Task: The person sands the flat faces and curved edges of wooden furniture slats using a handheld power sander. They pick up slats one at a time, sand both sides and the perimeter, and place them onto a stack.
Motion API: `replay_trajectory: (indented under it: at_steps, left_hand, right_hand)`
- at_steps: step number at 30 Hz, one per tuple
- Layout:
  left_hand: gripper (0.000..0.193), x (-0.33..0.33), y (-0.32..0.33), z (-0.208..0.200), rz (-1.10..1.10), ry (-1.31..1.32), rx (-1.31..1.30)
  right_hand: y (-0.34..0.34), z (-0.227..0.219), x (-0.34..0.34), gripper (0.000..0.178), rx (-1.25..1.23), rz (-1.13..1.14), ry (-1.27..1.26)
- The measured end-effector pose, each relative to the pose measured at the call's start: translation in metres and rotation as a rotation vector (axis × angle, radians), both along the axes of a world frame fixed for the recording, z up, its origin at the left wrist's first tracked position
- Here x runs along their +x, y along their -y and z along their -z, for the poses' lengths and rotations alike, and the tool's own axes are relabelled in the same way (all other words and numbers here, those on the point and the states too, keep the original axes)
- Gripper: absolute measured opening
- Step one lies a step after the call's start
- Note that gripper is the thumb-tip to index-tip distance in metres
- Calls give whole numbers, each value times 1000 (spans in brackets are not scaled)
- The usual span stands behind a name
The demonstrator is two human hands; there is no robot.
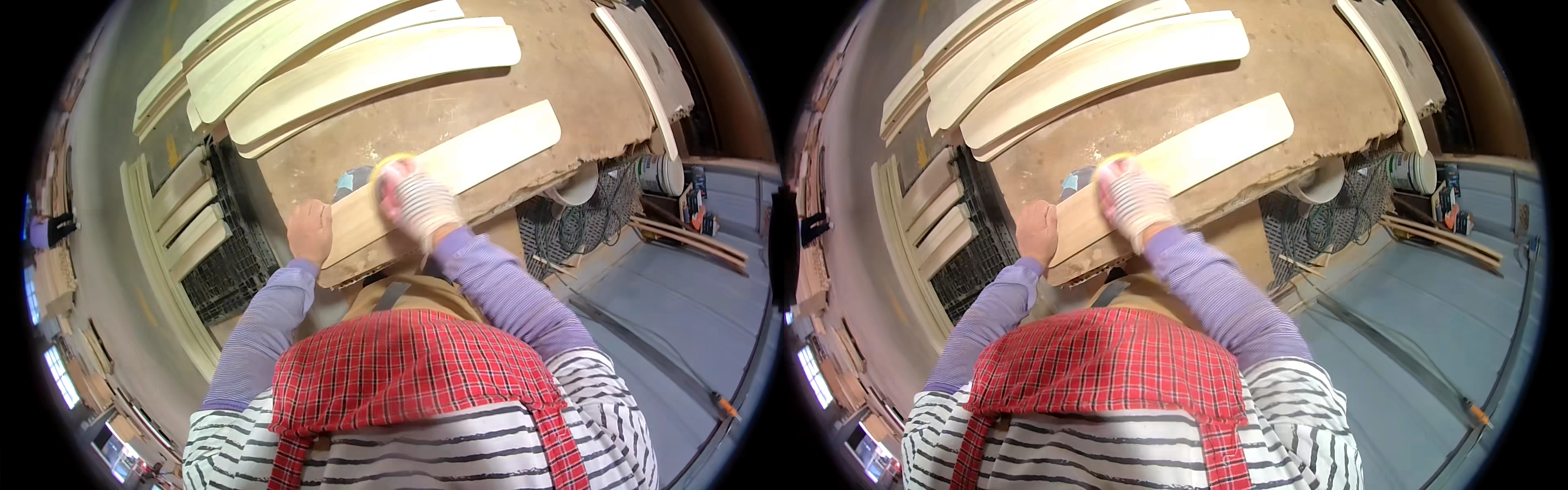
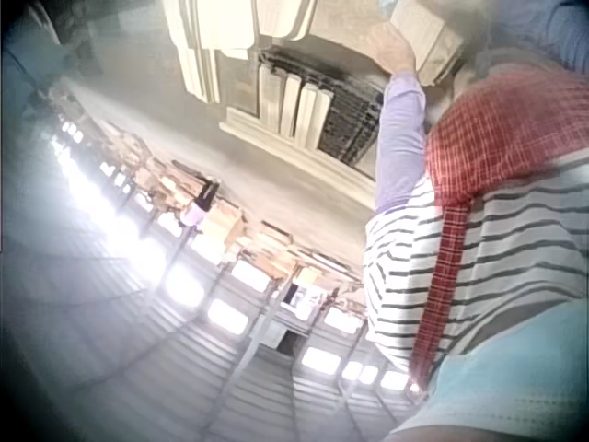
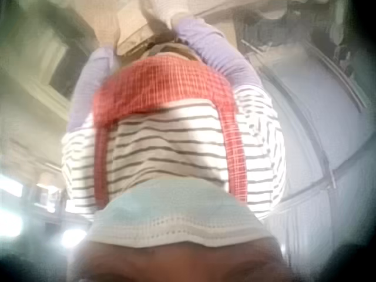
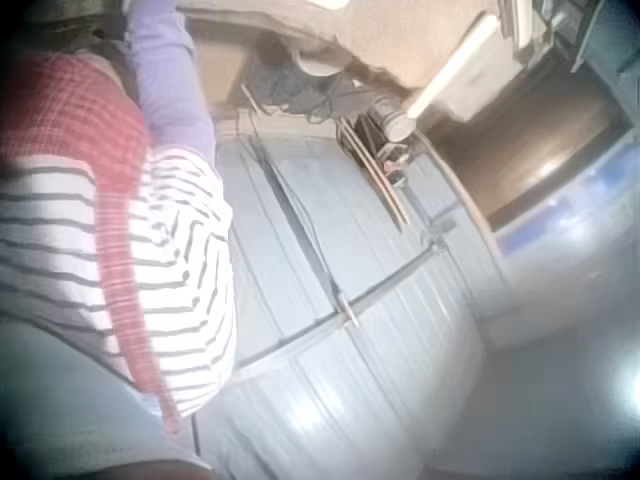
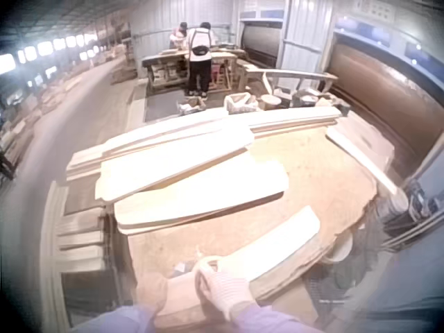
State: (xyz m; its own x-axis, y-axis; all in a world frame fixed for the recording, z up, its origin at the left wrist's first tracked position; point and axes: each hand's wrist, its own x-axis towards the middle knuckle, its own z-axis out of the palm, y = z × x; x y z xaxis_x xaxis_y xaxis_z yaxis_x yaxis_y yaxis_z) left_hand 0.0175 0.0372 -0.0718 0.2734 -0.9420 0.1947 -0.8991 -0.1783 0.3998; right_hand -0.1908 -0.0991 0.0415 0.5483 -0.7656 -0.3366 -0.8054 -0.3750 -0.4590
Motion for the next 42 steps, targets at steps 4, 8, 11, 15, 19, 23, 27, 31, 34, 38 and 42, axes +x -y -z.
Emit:
replay_trajectory:
  at_steps: [4, 8, 11, 15, 19, 23, 27, 31, 34, 38, 42]
  left_hand:
    - [14, 11, -8, -2, 44, -33, -64]
    - [22, 41, -54, -10, -105, -206, 54]
    - [27, 60, -62, -8, -120, -421, 228]
    - [29, 60, -57, -10, -275, -794, 337]
    - [31, 70, -64, 1, -258, -895, 341]
    - [31, 67, -55, -3, -246, -987, 380]
    - [30, 72, -55, 1, -217, -1027, 379]
    - [33, 82, -60, 9, -170, -1106, 378]
    - [39, 81, -66, 2, -270, -1341, 342]
    - [51, 93, -96, 6, -400, -1572, 247]
    - [54, 103, -122, 12, -533, -1560, 248]
  right_hand:
    - [-54, 20, 13, 25, 27, -153, 116]
    - [-14, 16, -37, 30, 107, 129, 179]
    - [46, 33, -104, 45, -202, 296, -39]
    - [103, 35, -165, 61, -187, 714, 54]
    - [97, 30, -119, 67, -193, 601, -144]
    - [10, 35, -34, 41, -200, 315, 27]
    - [-78, 30, 49, 27, -85, -61, 115]
    - [-121, 19, 70, 22, -103, -273, 122]
    - [-88, 33, 48, 32, 35, -112, 113]
    - [-29, 43, 17, 55, -101, 291, 47]
    - [-4, 51, 43, 50, -50, 405, 180]
